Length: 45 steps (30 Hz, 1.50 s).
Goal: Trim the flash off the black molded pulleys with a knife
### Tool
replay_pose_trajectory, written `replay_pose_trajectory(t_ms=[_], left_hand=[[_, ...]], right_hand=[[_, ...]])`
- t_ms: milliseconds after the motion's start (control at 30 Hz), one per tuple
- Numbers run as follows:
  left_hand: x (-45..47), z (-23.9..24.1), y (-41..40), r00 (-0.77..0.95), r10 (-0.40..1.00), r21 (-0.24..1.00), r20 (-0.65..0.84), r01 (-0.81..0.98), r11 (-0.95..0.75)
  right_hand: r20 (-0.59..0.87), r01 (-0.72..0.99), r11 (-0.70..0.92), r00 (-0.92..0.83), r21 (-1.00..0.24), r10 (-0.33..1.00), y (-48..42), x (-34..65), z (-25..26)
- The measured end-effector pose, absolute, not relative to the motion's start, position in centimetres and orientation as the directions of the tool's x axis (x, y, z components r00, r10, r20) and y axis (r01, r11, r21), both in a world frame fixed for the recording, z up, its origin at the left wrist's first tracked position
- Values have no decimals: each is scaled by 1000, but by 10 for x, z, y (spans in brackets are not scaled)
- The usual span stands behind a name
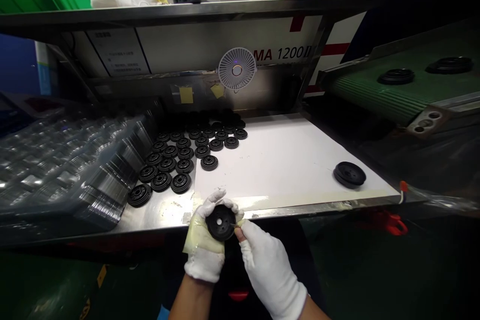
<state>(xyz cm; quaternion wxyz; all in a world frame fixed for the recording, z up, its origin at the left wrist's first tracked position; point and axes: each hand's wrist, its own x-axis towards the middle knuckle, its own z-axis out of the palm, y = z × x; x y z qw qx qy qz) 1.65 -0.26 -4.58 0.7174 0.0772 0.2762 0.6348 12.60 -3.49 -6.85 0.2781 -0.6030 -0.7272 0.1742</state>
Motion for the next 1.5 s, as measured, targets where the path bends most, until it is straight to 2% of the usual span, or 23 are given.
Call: replay_pose_trajectory(t_ms=[133,300,400,500,567,700,867,1033,1200,1300,1400,1500], left_hand=[[19,-50,1,-18,952,463,-306,-877,132],[22,-51,7,-22,936,348,-352,-931,108],[21,-47,6,-70,933,380,-354,-922,75],[18,-45,1,-11,939,442,-344,-884,151],[16,-46,-1,44,942,431,-333,-881,193],[18,-52,3,0,954,381,-299,-917,119],[21,-51,9,-42,928,338,-370,-937,93],[17,-46,2,12,911,357,-412,-918,173],[11,-43,1,60,884,244,-463,-950,192],[11,-39,4,57,855,210,-515,-959,190],[13,-36,6,60,844,207,-533,-958,199],[16,-36,6,61,850,215,-524,-956,201]], right_hand=[[199,794,206,-109,-572,974,-34,128,-68],[242,775,251,-131,-580,962,-40,117,-64],[239,757,269,-153,-595,959,-41,114,-62],[209,759,241,-141,-604,968,-38,119,-63],[197,771,217,-121,-599,973,-36,123,-65],[211,788,207,-100,-580,972,-37,126,-67],[221,763,262,-159,-591,962,-43,116,-65],[168,641,256,-196,-724,966,-43,115,-59],[102,457,153,-134,-876,986,-39,136,-51],[106,564,131,-76,-815,991,-36,150,-50],[141,698,163,-90,-697,986,-34,154,-49],[186,749,203,-108,-631,977,-34,147,-48]])
